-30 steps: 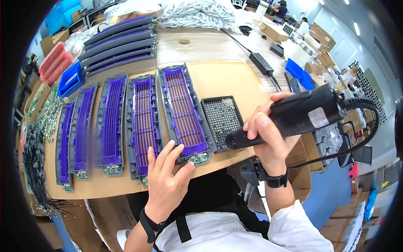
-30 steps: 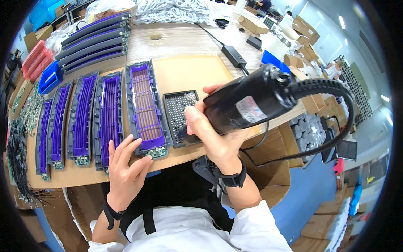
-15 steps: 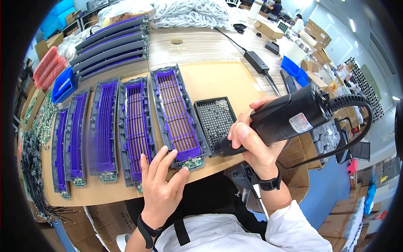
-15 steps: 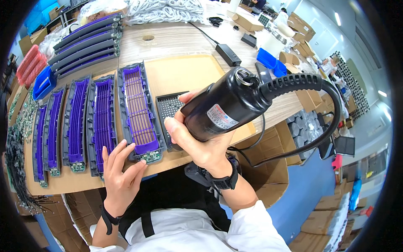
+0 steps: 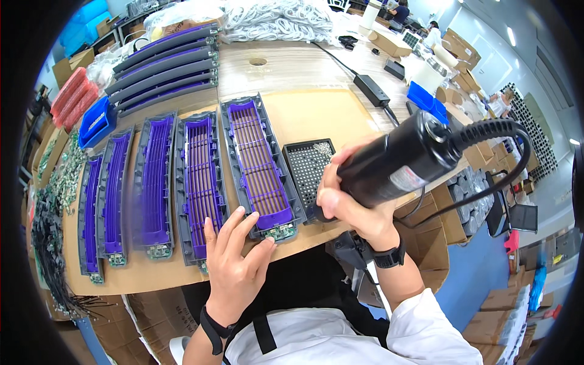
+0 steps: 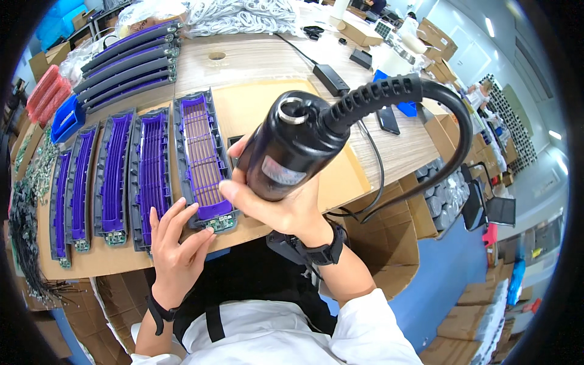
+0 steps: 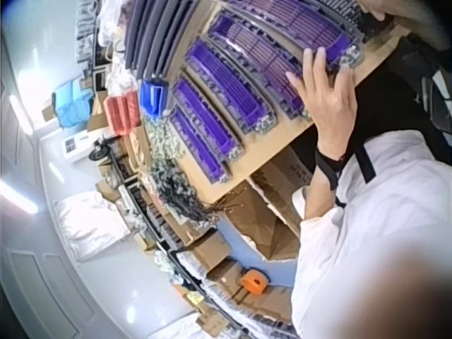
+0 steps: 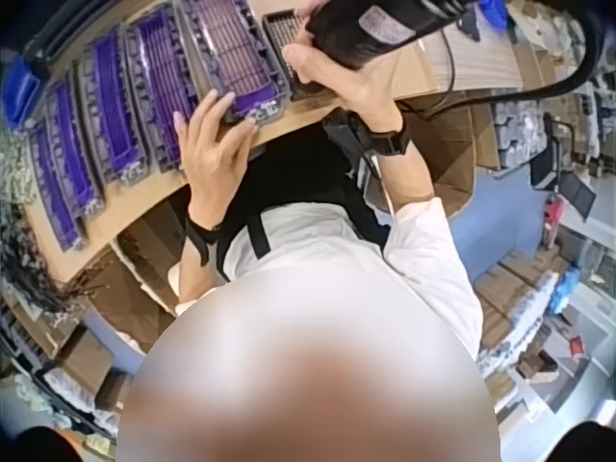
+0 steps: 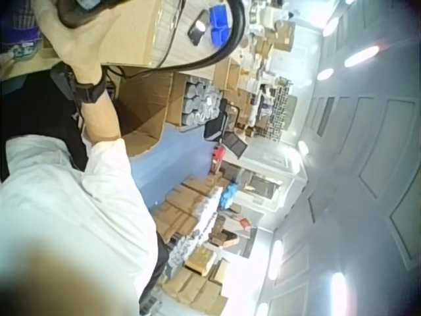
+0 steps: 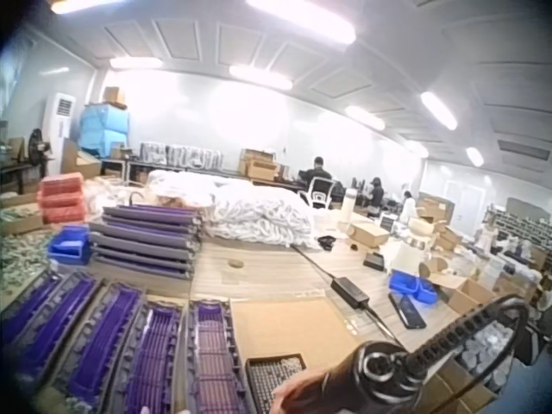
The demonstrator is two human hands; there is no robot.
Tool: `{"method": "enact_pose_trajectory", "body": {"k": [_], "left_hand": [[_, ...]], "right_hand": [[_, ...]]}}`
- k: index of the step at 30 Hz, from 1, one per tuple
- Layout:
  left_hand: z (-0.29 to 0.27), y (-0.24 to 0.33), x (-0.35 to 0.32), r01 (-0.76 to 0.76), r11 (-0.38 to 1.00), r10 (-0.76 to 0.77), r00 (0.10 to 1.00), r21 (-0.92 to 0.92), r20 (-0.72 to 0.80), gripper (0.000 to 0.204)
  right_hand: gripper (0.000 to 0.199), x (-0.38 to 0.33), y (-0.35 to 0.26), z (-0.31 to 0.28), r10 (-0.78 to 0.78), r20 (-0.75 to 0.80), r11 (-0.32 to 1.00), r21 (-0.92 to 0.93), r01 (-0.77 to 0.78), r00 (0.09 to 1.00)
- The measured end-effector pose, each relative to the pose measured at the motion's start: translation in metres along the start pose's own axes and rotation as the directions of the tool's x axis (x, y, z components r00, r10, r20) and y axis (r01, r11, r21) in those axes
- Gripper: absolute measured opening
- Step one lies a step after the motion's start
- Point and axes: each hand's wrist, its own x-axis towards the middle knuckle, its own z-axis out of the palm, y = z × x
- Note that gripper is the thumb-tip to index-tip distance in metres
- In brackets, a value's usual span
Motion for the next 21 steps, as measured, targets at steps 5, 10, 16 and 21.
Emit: {"method": "enact_pose_trajectory", "body": {"k": [5,10,16,21], "left_hand": [[-0.001,-0.001,0.000,-0.016,1.000,0.016,1.000,0.001,-0.006,0.008],[-0.006,-0.005,-0.002,-0.021,1.000,0.021,1.000,-0.017,-0.002,0.008],[-0.004,-0.006,-0.002,-0.025,0.999,0.025,1.000,-0.040,0.000,0.009],[-0.005,-0.004,-0.001,-0.025,0.999,0.025,1.000,-0.027,0.003,0.004]], "right_hand": [[0.041,-0.005,-0.017,0.012,-0.041,-0.188,0.990,-0.142,0.014,0.981],[0.041,-0.008,-0.037,0.024,-0.148,-0.143,0.989,-0.050,0.142,0.979],[0.043,-0.014,-0.023,0.040,-0.107,0.050,0.979,-0.172,0.114,0.993],[0.044,-0.012,-0.008,0.045,-0.107,0.168,0.945,-0.290,0.153,0.980]]}}
